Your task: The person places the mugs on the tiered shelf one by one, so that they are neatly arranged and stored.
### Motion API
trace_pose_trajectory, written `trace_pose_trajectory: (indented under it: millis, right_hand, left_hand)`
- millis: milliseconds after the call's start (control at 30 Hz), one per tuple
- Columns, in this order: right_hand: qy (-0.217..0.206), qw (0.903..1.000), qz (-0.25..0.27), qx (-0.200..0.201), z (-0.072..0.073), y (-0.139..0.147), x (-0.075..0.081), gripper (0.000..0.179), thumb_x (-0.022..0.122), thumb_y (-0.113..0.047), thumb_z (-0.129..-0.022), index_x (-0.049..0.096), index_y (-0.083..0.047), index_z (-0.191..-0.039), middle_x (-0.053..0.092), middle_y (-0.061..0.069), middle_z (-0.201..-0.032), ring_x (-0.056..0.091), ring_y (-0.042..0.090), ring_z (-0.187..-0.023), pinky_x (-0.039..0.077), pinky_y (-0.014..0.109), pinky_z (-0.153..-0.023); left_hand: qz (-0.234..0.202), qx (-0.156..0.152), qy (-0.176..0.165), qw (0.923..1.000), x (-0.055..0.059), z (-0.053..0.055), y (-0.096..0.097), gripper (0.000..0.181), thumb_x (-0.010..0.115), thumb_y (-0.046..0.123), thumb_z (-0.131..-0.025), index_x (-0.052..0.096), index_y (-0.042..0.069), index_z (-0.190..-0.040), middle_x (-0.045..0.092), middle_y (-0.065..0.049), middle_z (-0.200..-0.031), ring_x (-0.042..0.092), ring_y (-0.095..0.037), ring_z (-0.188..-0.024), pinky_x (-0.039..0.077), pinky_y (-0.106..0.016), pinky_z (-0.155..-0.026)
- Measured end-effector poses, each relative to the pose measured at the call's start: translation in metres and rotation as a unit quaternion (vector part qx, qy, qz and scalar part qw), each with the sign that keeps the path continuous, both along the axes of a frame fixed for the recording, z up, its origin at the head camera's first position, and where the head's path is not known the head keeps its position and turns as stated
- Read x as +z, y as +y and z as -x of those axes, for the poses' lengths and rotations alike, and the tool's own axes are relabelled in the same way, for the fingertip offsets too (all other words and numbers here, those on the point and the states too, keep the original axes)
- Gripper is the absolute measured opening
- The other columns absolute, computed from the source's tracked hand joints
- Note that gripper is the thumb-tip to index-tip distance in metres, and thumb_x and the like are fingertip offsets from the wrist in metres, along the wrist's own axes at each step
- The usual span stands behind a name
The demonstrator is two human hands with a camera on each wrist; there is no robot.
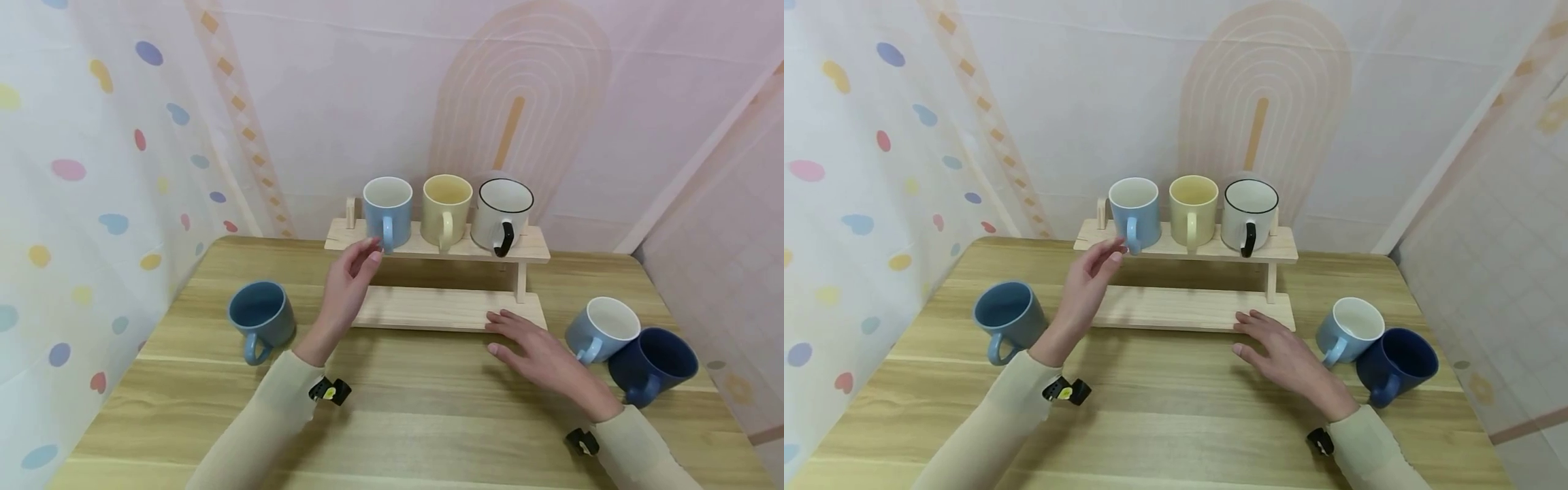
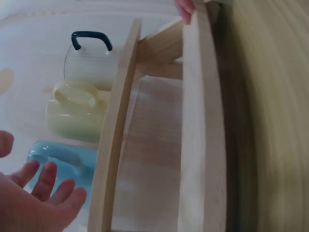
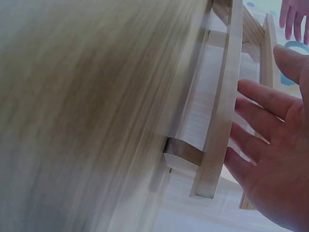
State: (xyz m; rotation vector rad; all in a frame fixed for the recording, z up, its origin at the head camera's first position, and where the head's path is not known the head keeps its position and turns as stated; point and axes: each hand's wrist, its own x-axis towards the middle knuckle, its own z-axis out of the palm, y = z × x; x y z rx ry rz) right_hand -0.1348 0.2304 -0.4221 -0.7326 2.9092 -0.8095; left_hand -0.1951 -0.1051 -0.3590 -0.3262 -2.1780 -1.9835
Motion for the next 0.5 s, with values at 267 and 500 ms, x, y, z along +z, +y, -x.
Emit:
trace_pose_trajectory:
  millis: [267, 500]
  right_hand:
    - [0.012, 0.9999, 0.003, 0.005, -0.001, 0.0, -0.001, 0.049, 0.061, -0.037, -0.105, 0.062, -0.005, -0.143, 0.052, 0.012, -0.155, 0.039, 0.039, -0.148, 0.035, 0.062, -0.116]
    - [0.005, 1.0, 0.004, 0.004, -0.001, 0.0, 0.0, 0.049, 0.062, -0.036, -0.105, 0.061, -0.006, -0.144, 0.051, 0.01, -0.156, 0.038, 0.037, -0.149, 0.034, 0.06, -0.117]
  left_hand:
    - [0.091, -0.008, 0.058, 0.9941, -0.004, -0.028, -0.023, 0.037, 0.055, 0.021, -0.109, 0.059, 0.001, -0.14, 0.064, -0.015, -0.137, 0.058, -0.03, -0.132, 0.047, -0.051, -0.11]
    - [0.199, 0.021, 0.123, 0.9721, -0.007, -0.052, -0.051, 0.036, 0.055, 0.03, -0.108, 0.065, 0.012, -0.138, 0.067, -0.001, -0.138, 0.057, -0.024, -0.133, 0.043, -0.054, -0.11]
